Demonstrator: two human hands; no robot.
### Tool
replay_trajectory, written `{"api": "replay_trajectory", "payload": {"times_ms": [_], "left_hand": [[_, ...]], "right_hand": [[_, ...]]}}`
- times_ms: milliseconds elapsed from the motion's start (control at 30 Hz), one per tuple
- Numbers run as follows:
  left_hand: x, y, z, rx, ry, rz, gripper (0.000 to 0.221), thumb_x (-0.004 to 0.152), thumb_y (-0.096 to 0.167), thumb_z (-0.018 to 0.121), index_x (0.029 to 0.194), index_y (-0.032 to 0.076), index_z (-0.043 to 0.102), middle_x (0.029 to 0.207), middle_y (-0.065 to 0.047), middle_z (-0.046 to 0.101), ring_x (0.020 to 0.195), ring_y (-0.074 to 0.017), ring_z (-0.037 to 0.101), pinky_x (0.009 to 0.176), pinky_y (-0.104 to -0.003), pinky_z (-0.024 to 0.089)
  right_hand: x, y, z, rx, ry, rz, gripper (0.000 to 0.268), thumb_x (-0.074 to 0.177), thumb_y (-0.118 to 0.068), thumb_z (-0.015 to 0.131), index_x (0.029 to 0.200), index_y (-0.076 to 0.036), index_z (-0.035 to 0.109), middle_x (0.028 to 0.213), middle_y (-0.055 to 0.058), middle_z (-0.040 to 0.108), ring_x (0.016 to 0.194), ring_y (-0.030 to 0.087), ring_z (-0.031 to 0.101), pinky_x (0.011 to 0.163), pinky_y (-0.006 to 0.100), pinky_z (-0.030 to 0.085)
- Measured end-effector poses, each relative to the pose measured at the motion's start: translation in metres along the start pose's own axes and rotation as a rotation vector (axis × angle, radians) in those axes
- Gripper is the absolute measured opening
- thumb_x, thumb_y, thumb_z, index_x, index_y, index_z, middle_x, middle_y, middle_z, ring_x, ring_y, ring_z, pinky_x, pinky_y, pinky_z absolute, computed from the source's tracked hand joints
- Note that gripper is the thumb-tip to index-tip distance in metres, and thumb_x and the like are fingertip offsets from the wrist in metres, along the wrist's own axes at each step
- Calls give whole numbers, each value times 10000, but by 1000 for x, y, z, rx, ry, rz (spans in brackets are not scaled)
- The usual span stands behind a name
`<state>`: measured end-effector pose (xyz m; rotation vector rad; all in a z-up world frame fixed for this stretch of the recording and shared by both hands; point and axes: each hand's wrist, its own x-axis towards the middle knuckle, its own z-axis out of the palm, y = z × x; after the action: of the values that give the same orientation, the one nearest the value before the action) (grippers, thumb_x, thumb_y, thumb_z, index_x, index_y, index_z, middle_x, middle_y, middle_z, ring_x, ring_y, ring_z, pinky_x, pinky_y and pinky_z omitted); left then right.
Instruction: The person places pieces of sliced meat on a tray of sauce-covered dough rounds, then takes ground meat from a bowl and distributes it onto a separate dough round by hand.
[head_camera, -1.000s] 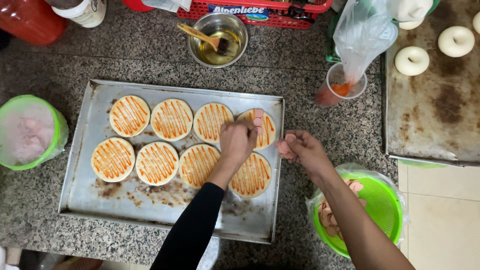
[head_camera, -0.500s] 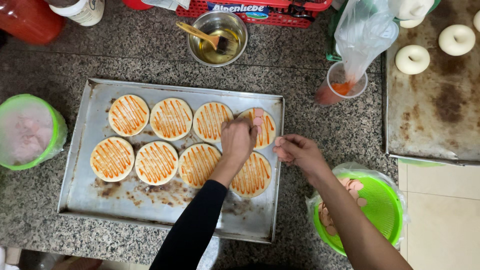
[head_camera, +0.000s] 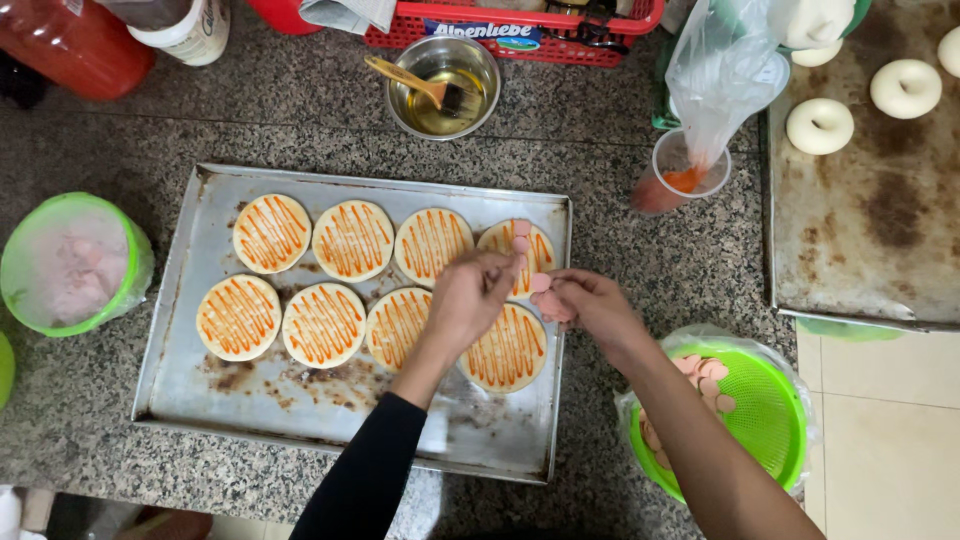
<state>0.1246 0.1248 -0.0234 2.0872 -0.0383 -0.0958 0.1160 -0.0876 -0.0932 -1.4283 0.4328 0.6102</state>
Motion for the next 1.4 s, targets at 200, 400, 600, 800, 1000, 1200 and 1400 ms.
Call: {"api": "replay_trajectory", "payload": {"times_ms": [200, 400, 600, 800, 1000, 1200, 1400], "left_hand": [[-8, 1, 9, 20, -46, 102, 210, 906, 190, 767, 847, -6, 720, 891, -150, 726, 704, -239, 674, 661, -368, 543], [3, -21, 2, 163, 38, -43, 121, 895, 131, 737, 882, 11, 734, 865, -187, 712, 739, -316, 687, 723, -419, 543], [13, -34, 12, 92, -3, 224, 99, 878, 98, 662, 869, 41, 743, 1008, -124, 792, 879, -291, 734, 879, -410, 552], [16, -33, 29, 411, -69, 74, 81, 841, 156, 730, 814, 91, 769, 808, -138, 749, 758, -313, 698, 928, -450, 443], [17, -36, 35, 518, 6, 154, 166, 830, 213, 753, 734, 78, 732, 770, -152, 716, 760, -337, 688, 850, -466, 438], [18, -40, 37, 539, 29, 180, 156, 848, 189, 736, 755, 64, 726, 798, -162, 716, 766, -342, 686, 850, -467, 431], [16, -33, 38, 554, 45, 202, 135, 835, 163, 730, 779, 40, 725, 800, -178, 712, 786, -339, 685, 862, -455, 436]], "right_hand": [[-6, -5, 9, 16, -115, -94, 274, 994, -183, 617, 1199, -38, 727, 940, 26, 732, 773, 103, 644, 656, 269, 526], [-15, -11, -9, 22, -99, -78, 360, 895, -95, 649, 1253, -56, 673, 1071, 49, 767, 881, 123, 680, 732, 264, 534], [-8, -4, -16, 165, -44, -50, 407, 862, -65, 712, 1258, -41, 626, 1021, 30, 725, 857, 137, 675, 749, 281, 552], [-7, 5, -23, 227, -18, 57, 246, 897, -63, 721, 1112, -88, 606, 854, -52, 554, 752, 86, 563, 680, 265, 481], [-10, 3, -25, 483, -88, 53, 119, 984, -159, 567, 1066, -76, 587, 849, 4, 602, 721, 143, 557, 675, 310, 493], [-21, -24, -17, 568, -75, 87, 237, 973, -221, 494, 1068, -46, 622, 1032, 103, 720, 943, 224, 680, 881, 357, 567], [-32, -36, -9, 591, -73, 15, 298, 1059, -286, 518, 974, -13, 601, 1077, 151, 729, 1111, 269, 701, 1020, 418, 567]]}}
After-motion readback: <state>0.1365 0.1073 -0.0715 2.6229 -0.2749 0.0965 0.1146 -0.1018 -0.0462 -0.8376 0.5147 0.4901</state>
